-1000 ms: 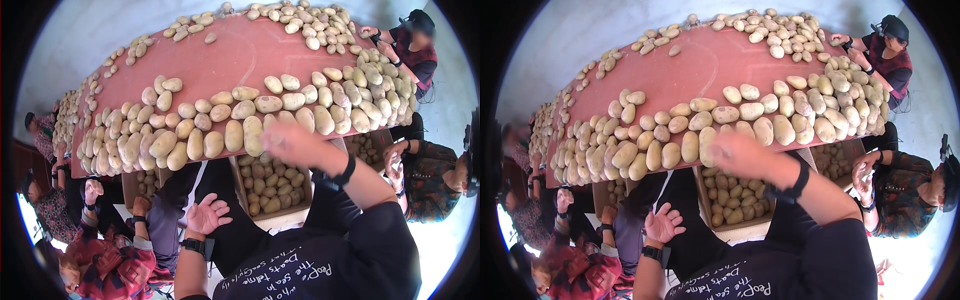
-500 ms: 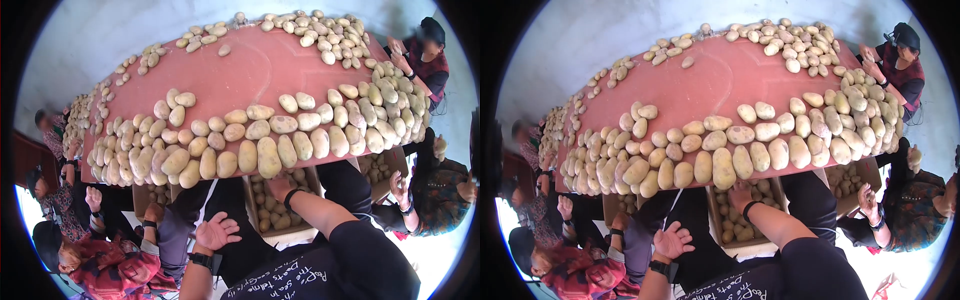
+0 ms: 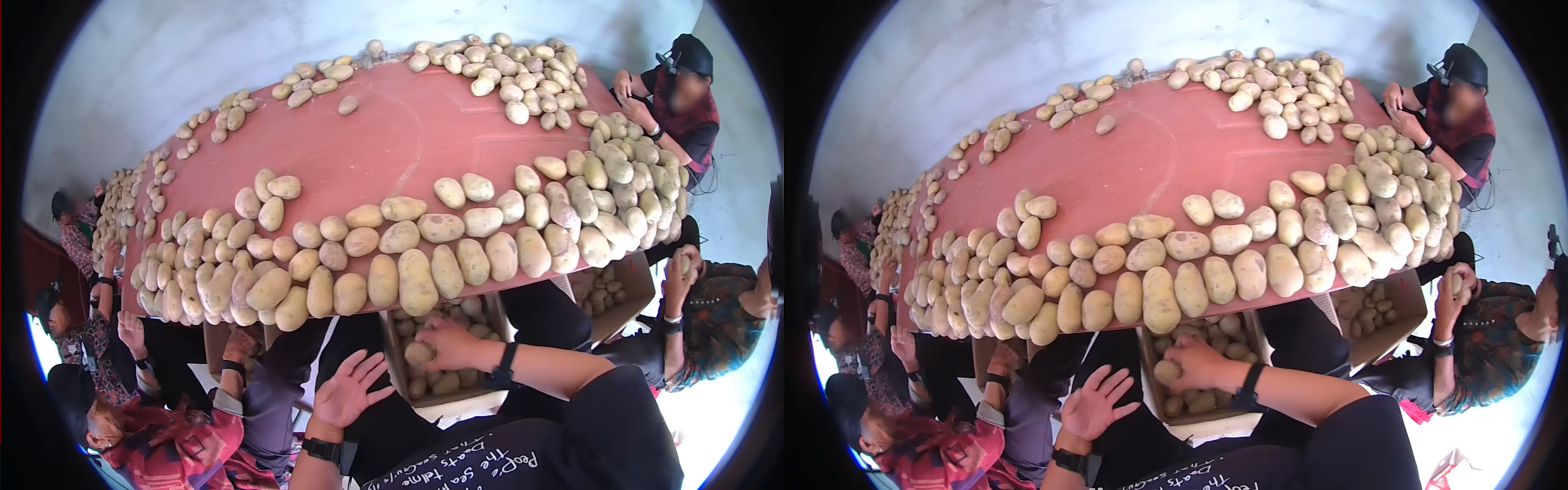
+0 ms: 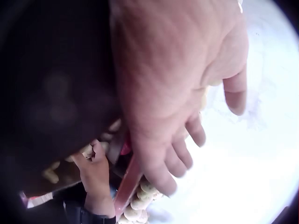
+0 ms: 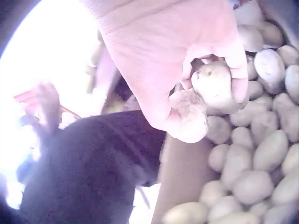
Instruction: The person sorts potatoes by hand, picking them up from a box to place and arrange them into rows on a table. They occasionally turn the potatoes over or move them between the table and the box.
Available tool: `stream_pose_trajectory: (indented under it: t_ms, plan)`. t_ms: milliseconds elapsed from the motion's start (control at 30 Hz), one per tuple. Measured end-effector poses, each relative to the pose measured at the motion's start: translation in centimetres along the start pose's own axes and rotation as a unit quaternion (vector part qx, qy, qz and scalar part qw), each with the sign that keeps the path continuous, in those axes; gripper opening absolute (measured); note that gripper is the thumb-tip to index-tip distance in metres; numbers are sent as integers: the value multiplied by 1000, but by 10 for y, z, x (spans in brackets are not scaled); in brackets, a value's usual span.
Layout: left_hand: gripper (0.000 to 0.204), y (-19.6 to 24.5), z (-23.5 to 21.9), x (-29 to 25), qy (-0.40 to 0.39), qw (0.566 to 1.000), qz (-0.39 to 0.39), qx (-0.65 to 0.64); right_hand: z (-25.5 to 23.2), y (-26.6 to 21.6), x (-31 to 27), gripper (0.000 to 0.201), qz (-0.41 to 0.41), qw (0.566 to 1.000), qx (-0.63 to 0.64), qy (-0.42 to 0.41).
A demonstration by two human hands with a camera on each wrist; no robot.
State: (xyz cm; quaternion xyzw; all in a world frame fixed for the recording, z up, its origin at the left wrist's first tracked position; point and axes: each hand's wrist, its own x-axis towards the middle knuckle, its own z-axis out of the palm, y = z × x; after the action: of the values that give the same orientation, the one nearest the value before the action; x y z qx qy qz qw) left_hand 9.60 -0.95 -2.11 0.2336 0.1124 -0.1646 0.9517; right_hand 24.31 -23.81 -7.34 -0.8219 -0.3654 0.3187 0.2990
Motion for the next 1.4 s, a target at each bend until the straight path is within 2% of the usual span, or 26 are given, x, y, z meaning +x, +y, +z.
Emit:
stream_pose_trajectory:
  t_ms: [67, 200, 300, 333, 433, 567, 633, 667, 733, 767, 833, 967, 1067, 1167, 1267, 1400]
  plan:
    - [69, -13, 15, 13, 73, 989, -38, 120, -27, -33, -30, 55, -71, 997, 36, 8]
    - [70, -43, 45, 42, 27, 991, -109, 72, -63, -63, -65, 51, -211, 964, 158, 19]
    - [67, -51, 35, 45, -46, 977, -205, 44, -90, -59, -91, 49, -150, 976, 156, 25]
    - [66, -47, 39, 39, -44, 975, -217, 21, -98, -56, -99, 43, -107, 980, 165, 26]
    - [66, -21, 50, 19, -43, 986, -152, -49, -101, -17, -113, 36, -56, 982, 178, -7]
    - [65, 3, 12, -12, 21, 986, -16, -164, -98, 0, -115, 30, -14, 978, 200, -53]
    - [63, 14, -2, -15, -28, 977, 35, -207, -98, 0, -105, 30, -8, 977, 204, -64]
    - [63, 14, -6, -15, -29, 971, 61, -230, -101, -4, -97, 31, 5, 980, 174, -95]
    - [64, 13, -12, -14, -30, 955, 111, -274, -93, 4, -85, 31, -45, 983, 159, -76]
    - [67, 12, -15, -13, -34, 955, 118, -270, -90, 8, -81, 31, -70, 984, 150, -65]
    - [73, 11, -22, -13, -42, 955, 134, -262, -90, 14, -74, 31, -46, 980, 170, -91]
    - [65, 27, 4, -10, 61, 962, 92, -248, -88, 28, -67, 32, -21, 973, 199, -112]
    - [69, 25, 6, -9, 94, 958, 110, -246, -89, 29, -63, 32, -6, 970, 209, -122]
    - [66, 24, 2, -6, 20, 961, 93, -261, -85, 31, -64, 31, -7, 969, 213, -122]
    - [78, 13, -20, -9, -63, 961, 110, -247, -81, 33, -65, 32, -9, 969, 215, -122]
    - [77, 9, -20, -10, -46, 968, 116, -219, -73, 35, -66, 31, -15, 978, 172, -114]
